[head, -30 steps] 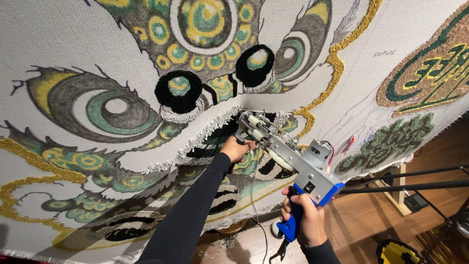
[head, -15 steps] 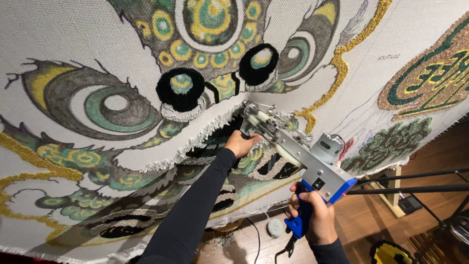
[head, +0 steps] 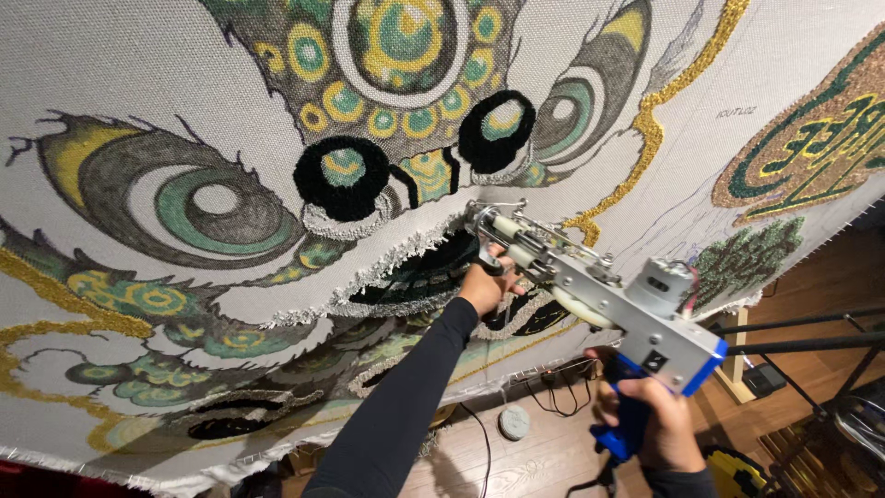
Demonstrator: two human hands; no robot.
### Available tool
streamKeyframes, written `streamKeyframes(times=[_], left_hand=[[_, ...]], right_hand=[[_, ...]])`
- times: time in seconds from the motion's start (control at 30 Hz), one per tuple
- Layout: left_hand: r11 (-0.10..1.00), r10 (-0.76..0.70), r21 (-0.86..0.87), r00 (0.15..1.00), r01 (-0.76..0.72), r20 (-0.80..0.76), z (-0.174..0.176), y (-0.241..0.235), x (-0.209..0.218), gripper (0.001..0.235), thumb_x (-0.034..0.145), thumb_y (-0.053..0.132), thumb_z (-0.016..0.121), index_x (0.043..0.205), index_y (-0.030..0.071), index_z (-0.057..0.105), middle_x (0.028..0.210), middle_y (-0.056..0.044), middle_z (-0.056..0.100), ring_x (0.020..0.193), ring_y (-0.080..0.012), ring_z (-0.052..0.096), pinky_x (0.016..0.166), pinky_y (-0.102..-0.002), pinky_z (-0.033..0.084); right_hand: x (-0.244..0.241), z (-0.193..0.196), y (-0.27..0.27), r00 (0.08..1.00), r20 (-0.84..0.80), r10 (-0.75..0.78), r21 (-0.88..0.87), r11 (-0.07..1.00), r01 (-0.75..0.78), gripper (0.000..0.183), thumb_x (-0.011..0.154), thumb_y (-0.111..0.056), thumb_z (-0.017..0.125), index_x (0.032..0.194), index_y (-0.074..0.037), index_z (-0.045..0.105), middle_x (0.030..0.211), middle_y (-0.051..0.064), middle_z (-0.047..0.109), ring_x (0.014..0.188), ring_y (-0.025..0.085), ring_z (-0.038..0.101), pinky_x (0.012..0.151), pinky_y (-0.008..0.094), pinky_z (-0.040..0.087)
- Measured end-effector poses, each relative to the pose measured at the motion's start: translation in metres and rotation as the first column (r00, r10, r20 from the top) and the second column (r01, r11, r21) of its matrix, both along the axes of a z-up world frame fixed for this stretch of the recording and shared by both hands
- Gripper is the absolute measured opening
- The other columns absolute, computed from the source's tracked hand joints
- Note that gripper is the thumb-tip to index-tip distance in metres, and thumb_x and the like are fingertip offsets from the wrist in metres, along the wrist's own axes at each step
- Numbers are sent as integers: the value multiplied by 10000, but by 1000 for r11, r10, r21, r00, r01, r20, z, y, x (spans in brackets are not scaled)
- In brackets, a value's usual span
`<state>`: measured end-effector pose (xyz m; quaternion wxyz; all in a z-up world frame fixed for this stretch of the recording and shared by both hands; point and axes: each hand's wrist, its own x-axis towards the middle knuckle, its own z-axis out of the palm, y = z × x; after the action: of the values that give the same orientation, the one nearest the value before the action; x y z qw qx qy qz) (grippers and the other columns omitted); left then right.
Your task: The person uses a handheld tufting gun to apply yarn into a stretched canvas, following a pre-printed design of a stylized owl face. The operator guides the tool along the contours of the design, filling in sections with dark-colored yarn.
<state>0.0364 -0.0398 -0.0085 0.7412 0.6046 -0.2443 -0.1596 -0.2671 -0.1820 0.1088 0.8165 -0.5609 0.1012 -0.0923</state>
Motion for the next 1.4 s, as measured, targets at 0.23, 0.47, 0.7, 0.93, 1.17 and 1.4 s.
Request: streamKeyframes(times=[0.23,0.47,0.7,0.93,1.17,1.4], left_hand=[[998,50,-24,999,-50,-22,-10,-20,-31,250,935,127,717,1090,-67,701,976,-90,726,609,-189,699,548,-320,556],[977,78,199,997,-80,17,42,-11,-70,259,917,150,716,1099,-32,751,1080,-89,768,598,-157,680,563,-313,562],[980,54,197,992,-31,-111,26,2,-74,220,906,148,726,1028,-33,753,1022,-87,793,648,-136,714,561,-335,582],[929,117,350,993,-122,35,51,13,-93,217,904,206,761,931,-8,762,797,-117,763,580,-161,704,576,-327,558],[984,90,167,988,-69,-123,23,8,-78,198,887,117,747,850,-8,598,992,-81,766,645,-103,678,521,-313,540],[994,103,44,995,-102,-4,-4,15,-66,280,889,91,810,772,-35,590,929,-98,768,786,-37,689,624,-246,576]], right_hand=[[-22,-17,-47,995,26,100,175,979,-103,701,730,-251,553,1315,134,556,684,99,496,534,207,462,543,340,407],[-34,-19,-66,995,-32,98,185,979,-91,734,716,-275,545,1343,107,550,688,90,478,535,208,462,519,375,406],[-30,-42,-59,993,-8,121,204,972,-117,723,735,-286,557,1337,114,526,696,95,474,546,221,475,542,384,416],[-38,-53,-64,990,37,133,244,960,-138,744,737,-290,569,1353,124,510,704,98,485,551,214,486,531,394,436],[-29,-51,-54,994,-21,109,231,968,-101,730,734,-281,562,1335,132,532,685,91,492,530,211,475,560,366,422],[-19,-51,-46,983,-40,180,222,961,-167,707,738,-280,543,1329,109,542,672,92,495,523,206,480,565,368,434]])
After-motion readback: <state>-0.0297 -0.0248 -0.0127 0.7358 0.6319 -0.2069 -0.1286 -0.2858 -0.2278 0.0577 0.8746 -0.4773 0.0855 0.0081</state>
